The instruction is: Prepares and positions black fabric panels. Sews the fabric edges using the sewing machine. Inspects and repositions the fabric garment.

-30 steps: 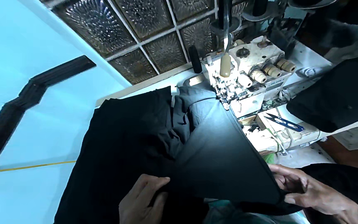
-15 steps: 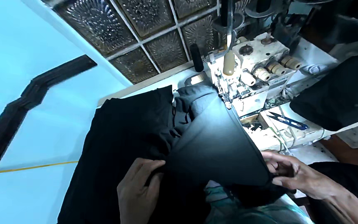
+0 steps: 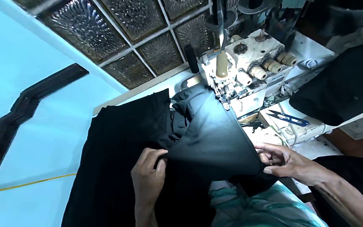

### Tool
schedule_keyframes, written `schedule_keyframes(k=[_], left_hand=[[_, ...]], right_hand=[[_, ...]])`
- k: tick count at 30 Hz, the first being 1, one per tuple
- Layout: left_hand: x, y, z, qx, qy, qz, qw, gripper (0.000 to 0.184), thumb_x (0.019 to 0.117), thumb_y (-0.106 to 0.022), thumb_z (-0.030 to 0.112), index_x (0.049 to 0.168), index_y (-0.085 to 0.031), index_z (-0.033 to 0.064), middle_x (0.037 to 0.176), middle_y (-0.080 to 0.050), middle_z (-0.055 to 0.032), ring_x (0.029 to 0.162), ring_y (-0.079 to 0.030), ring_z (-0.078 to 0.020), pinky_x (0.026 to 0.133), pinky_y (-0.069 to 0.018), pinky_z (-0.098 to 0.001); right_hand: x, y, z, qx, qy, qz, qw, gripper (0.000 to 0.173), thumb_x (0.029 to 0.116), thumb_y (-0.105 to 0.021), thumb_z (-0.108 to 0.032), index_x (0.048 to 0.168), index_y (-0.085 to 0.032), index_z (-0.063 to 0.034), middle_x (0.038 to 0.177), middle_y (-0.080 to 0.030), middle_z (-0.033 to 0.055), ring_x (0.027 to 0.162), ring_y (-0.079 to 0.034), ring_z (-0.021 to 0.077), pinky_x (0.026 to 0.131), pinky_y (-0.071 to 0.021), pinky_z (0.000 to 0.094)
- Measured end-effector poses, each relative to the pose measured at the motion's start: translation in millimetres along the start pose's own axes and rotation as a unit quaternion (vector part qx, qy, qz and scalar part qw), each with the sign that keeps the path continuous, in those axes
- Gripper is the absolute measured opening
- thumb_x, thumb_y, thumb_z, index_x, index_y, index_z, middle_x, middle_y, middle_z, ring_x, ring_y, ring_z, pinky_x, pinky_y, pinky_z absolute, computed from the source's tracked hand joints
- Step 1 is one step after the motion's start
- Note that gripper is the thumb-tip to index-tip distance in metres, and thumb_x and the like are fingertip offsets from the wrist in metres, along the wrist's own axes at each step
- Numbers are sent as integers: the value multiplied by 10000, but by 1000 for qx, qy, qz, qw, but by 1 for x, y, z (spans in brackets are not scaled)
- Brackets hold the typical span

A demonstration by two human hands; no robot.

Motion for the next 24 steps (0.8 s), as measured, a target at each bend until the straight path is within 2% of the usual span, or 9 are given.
schedule_keyframes(k=[2, 4, 6, 9, 11, 14, 18, 21, 24], left_hand=[[-2, -28, -19, 24, 40, -54, 997, 197, 860, -587, -41, 964, -754, -45, 948, -711, -208, 844, -704, -309, 745, -567, -446], [-6, -55, -33, 37, 90, -132, 987, 207, 895, -576, -70, 1015, -744, -50, 1015, -707, -236, 909, -706, -409, 774, -549, -593], [-7, -69, -32, 75, 113, -182, 974, 233, 911, -549, -84, 1054, -729, -45, 1064, -697, -246, 969, -694, -449, 814, -533, -626], [1, -61, -10, 133, 124, -221, 958, 299, 914, -545, -117, 1128, -728, -19, 1211, -661, -261, 1111, -625, -505, 885, -494, -652], [9, -52, 16, 136, 70, -149, 977, 319, 892, -549, -106, 1135, -734, -16, 1253, -651, -272, 1109, -620, -522, 857, -509, -638], [20, -54, 68, 38, -21, -15, 999, 239, 942, -565, 22, 1081, -752, -29, 1203, -690, -232, 1093, -674, -381, 916, -557, -471], [39, -95, 109, -95, -106, 36, 989, 189, 942, -599, 11, 1035, -758, -28, 1082, -710, -186, 1055, -685, -265, 917, -555, -322], [57, -117, 110, -68, -124, 31, 989, 196, 920, -621, 8, 1046, -772, 4, 987, -684, -160, 979, -650, -285, 863, -529, -345], [67, -127, 110, -31, -118, -10, 992, 263, 930, -596, 72, 1124, -774, 59, 938, -636, -141, 915, -602, -307, 765, -487, -403]], right_hand=[[5, -7, 4, -28, -15, 18, 999, 584, 814, -682, -26, 1378, -540, -83, 817, -597, -166, 680, -554, -67, 630, -480, 109], [10, -12, 9, -79, -20, 46, 996, 526, 825, -674, -10, 1340, -571, -46, 803, -581, -137, 651, -519, -69, 604, -446, 100], [12, -11, 13, -131, -28, 76, 988, 514, 837, -672, -26, 1343, -585, -25, 803, -573, -106, 644, -502, -61, 603, -432, 104], [7, -11, 11, -137, -20, 98, 985, 517, 838, -671, -22, 1348, -587, -25, 803, -572, -101, 649, -507, -62, 603, -433, 101], [3, -14, 5, -115, 2, 93, 989, 540, 836, -671, -21, 1367, -570, -36, 815, -585, -110, 666, -520, -66, 612, -441, 96], [2, -23, -7, -73, 22, 65, 995, 640, 841, -678, -19, 1452, -487, -19, 824, -585, -117, 691, -538, -59, 631, -454, 98], [5, -29, -16, -60, 25, 49, 997, 728, 826, -694, -26, 1496, -411, -5, 801, -563, -126, 664, -536, -61, 619, -460, 93], [3, -26, -15, -66, 26, 55, 996, 743, 818, -691, -44, 1503, -405, -18, 798, -570, -127, 654, -537, -59, 612, -465, 96], [1, -22, -14, -64, 24, 61, 996, 724, 816, -683, -32, 1492, -423, -26, 785, -562, -136, 647, -528, -66, 607, -458, 91]])
Point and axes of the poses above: each hand's wrist, its own x-axis towards the middle knuckle, its own y-axis out of the back of the hand, z = x × y, the point moved 6 cm from there along x, towards the middle knuckle
